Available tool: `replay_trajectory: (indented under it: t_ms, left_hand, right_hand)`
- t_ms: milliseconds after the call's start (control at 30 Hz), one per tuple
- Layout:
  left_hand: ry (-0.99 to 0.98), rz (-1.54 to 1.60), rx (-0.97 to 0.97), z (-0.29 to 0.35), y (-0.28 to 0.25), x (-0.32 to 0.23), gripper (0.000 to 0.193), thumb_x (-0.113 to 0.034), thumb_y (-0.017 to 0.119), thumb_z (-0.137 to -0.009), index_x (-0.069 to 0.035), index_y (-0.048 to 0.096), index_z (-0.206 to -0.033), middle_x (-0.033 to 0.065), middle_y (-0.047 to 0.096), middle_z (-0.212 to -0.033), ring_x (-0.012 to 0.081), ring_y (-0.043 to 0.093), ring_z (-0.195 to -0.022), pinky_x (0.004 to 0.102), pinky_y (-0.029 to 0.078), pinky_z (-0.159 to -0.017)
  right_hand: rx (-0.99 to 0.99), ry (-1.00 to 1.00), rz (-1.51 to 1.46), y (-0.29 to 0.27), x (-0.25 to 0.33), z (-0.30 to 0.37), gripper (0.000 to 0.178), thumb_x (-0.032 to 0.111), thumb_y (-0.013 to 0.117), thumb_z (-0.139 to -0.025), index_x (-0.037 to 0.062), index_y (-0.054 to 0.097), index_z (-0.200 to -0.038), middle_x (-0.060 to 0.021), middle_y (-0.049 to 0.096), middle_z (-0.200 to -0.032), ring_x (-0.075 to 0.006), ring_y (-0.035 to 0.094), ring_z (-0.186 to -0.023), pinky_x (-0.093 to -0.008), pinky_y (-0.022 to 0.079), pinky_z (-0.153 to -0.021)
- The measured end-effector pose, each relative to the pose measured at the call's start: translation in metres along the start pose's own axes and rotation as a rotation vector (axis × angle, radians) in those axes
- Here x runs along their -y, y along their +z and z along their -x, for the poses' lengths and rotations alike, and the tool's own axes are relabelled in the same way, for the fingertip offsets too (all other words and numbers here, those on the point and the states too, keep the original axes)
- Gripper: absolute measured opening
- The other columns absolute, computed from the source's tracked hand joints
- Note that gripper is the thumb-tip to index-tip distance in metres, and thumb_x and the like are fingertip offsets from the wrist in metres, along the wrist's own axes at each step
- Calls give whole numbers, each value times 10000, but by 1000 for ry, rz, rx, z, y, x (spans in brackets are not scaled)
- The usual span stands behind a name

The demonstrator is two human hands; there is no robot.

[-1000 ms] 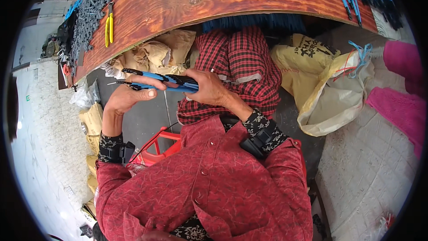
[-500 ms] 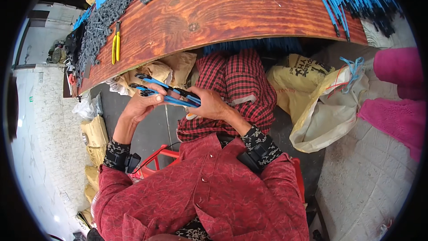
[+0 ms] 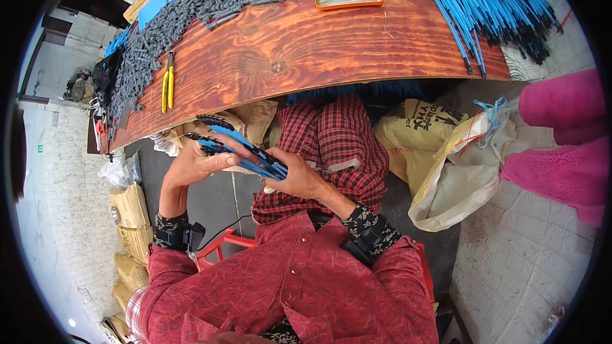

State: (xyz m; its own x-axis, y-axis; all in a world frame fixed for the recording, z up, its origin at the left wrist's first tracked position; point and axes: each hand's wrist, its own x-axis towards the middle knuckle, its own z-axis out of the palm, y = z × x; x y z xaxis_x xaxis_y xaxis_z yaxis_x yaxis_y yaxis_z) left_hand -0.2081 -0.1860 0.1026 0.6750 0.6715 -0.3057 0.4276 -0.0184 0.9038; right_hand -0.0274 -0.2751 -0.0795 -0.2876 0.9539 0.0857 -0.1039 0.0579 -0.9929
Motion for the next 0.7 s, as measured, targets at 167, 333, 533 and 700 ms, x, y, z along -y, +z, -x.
replay_trajectory:
  t_ms: [167,333,533,700]
  left_hand:
    - [51,37,-20,-14,8,36,206,-189,800,-895,-30,778,-1023,40,743,-1000,142,681,-937,320,555,-830]
    - [119,45,-73,-29,22,48,180,-149,819,-864,-16,767,-976,59,728,-1005,158,678,-935,334,548,-818]
    - [95,115,-180,-32,34,57,207,-158,824,-863,7,758,-970,56,747,-921,147,693,-864,311,555,-778]
    - [2,167,-364,-17,32,66,192,-149,820,-867,-20,758,-994,29,753,-918,101,688,-853,278,556,-753]
  right_hand:
    - [-39,64,-114,10,-26,10,583,255,793,-839,3,561,-1311,-127,697,-1013,-176,680,-929,-340,532,-838]
    - [-4,195,-268,6,-47,15,705,287,809,-826,-13,507,-1388,-127,695,-1085,-173,680,-968,-336,537,-889]
    - [22,216,-312,0,-46,15,675,261,808,-827,-1,517,-1378,-101,686,-1119,-150,670,-973,-319,542,-881]
    - [75,240,-330,9,-29,4,530,185,780,-877,21,563,-1332,-44,712,-1041,-105,668,-931,-297,559,-836]
